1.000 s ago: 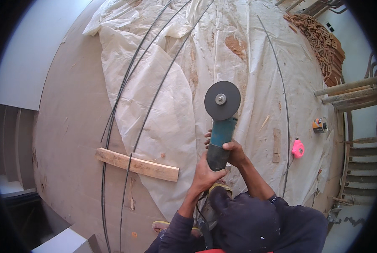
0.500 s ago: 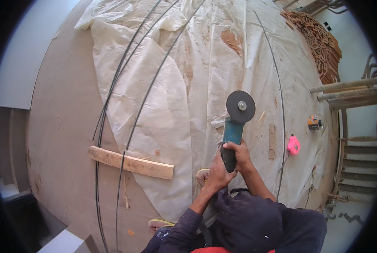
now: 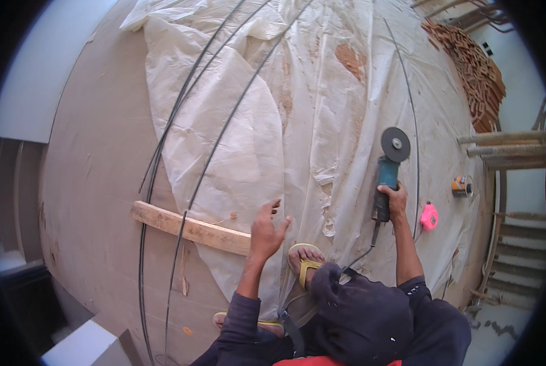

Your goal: The person uses an angle grinder to cut several metal rods placed on a wooden plank. They repeatedly position the rods, cut them, and then move the cut pieces aside.

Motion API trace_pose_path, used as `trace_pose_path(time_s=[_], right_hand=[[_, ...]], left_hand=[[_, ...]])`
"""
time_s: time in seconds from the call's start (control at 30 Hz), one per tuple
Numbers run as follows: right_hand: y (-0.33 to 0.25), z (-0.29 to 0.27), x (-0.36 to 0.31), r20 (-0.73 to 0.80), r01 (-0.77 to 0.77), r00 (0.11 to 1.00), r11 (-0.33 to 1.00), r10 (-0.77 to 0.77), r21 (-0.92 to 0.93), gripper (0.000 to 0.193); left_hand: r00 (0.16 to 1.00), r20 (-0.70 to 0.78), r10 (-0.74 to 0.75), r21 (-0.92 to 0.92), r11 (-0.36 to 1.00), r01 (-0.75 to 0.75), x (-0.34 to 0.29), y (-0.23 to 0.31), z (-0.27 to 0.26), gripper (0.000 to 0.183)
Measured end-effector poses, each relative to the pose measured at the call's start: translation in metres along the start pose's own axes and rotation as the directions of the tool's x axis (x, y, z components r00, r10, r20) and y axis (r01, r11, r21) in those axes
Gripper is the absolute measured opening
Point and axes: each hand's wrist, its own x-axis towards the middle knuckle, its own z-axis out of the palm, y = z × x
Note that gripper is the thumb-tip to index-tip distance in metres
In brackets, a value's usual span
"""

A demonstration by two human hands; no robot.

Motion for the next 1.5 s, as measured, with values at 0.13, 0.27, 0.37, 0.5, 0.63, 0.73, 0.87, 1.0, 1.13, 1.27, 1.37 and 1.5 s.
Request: trace_pose_path(time_s=[0.13, 0.27, 0.37, 0.5, 0.63, 0.73, 0.87, 1.0, 1.13, 1.27, 1.37, 1.5], right_hand=[[0.007, -0.016, 0.012, -0.007, -0.017, 1.000, 1.000, 0.017, -0.013, 0.045], [0.024, -0.023, 0.023, -0.042, -0.016, 0.999, 0.993, 0.011, -0.119, 0.046], [0.040, -0.030, 0.029, -0.072, 0.077, 0.993, 0.978, -0.092, -0.195, 0.048], [0.031, -0.031, 0.024, -0.107, 0.048, 0.991, 0.968, -0.076, -0.246, 0.052], [0.038, -0.038, 0.023, -0.145, 0.060, 0.983, 0.946, -0.111, -0.317, 0.058], [0.038, -0.036, 0.028, -0.115, 0.098, 0.983, 0.934, -0.146, -0.342, 0.064], [0.028, -0.027, 0.020, 0.026, -0.035, 0.999, 0.969, 0.043, -0.243, 0.064], [0.041, -0.044, 0.014, 0.096, -0.046, 0.994, 0.987, 0.061, -0.151, 0.062], [0.058, -0.062, 0.012, -0.060, -0.097, 0.994, 0.986, 0.089, -0.139, 0.052], [0.021, -0.075, -0.015, -0.030, 0.149, 0.982, 0.866, -0.185, -0.477, 0.040], [-0.019, -0.041, -0.029, 0.112, 0.383, 0.923, 0.845, -0.369, -0.375, 0.028], [-0.099, 0.063, -0.061, 0.456, 0.679, 0.699, 0.712, -0.551, -0.179, 0.020]], left_hand=[[0.993, -0.080, -0.082, 0.072, 0.993, 0.088, 0.003, -0.014, -0.041, 0.049], [0.999, -0.012, -0.042, 0.194, 0.980, 0.043, -0.001, -0.032, -0.075, 0.048], [0.988, 0.133, -0.084, 0.339, 0.940, 0.034, -0.012, -0.028, -0.102, 0.049], [0.921, 0.293, -0.259, 0.535, 0.842, 0.066, -0.038, -0.025, -0.134, 0.045], [0.838, 0.416, -0.352, 0.623, 0.782, 0.019, -0.080, -0.021, -0.165, 0.037], [0.765, 0.418, -0.490, 0.677, 0.730, 0.098, -0.113, -0.040, -0.205, 0.035], [0.721, 0.159, -0.674, 0.765, 0.546, 0.341, -0.184, -0.050, -0.258, 0.035], [0.759, -0.159, -0.632, 0.652, 0.509, 0.561, -0.228, -0.088, -0.280, 0.045], [0.664, -0.313, -0.679, 0.615, 0.388, 0.687, -0.304, -0.127, -0.265, 0.051], [0.644, -0.407, -0.648, 0.539, 0.399, 0.742, -0.326, -0.146, -0.235, 0.043], [0.651, -0.471, -0.596, 0.526, 0.402, 0.749, -0.337, -0.165, -0.226, 0.034], [0.608, -0.444, -0.658, 0.543, 0.342, 0.767, -0.372, -0.187, -0.235, 0.027]])
